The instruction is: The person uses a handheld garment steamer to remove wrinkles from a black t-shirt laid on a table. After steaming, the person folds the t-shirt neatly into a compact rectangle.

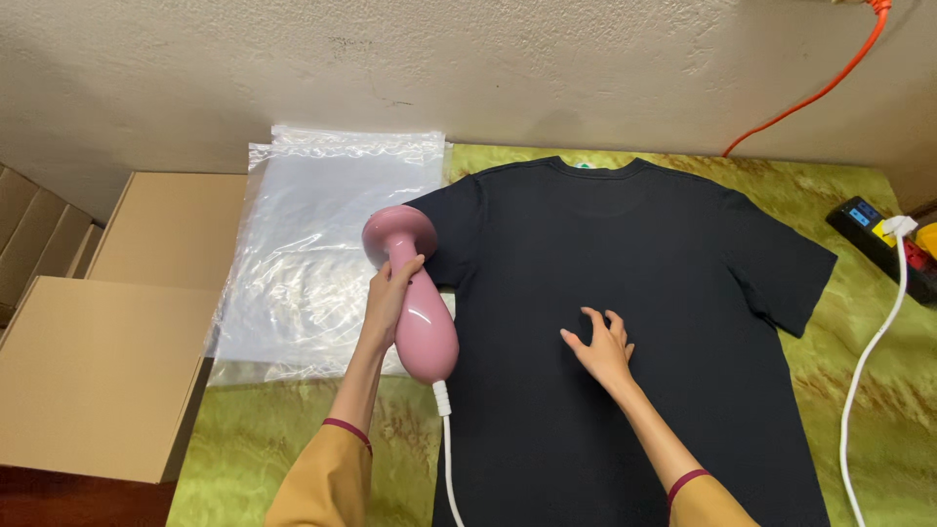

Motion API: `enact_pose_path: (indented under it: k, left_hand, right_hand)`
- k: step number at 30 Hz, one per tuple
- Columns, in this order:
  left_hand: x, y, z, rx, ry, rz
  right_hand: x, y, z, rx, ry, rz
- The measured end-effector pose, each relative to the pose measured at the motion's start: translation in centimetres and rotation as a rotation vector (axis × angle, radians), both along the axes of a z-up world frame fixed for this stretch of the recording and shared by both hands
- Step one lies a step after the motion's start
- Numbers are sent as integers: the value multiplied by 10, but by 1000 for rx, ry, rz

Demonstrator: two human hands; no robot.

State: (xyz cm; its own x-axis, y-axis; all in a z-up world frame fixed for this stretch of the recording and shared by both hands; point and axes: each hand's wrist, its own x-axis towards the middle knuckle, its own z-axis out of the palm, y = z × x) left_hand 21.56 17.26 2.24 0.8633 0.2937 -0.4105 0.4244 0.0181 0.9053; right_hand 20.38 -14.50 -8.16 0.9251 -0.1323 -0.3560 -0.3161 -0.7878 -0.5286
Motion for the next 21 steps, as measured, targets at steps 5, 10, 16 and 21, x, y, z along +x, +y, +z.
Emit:
enact_pose_path:
  k: [5,10,16,21]
  left_hand:
    - [-32,-35,41,-206,-149,26]
    - [-43,-89,32,-374,-261,-15]
    - [-70,-141,35,-393,-308,-197]
    - [-75,-171,-2,112,-268,-406]
  right_hand:
    - [-34,68,90,612,-127,134]
    - [-60,97,108,1202,170,106]
    - [-95,55,126,1261,165,-103]
    - [-128,-9,127,1066,-62,-12]
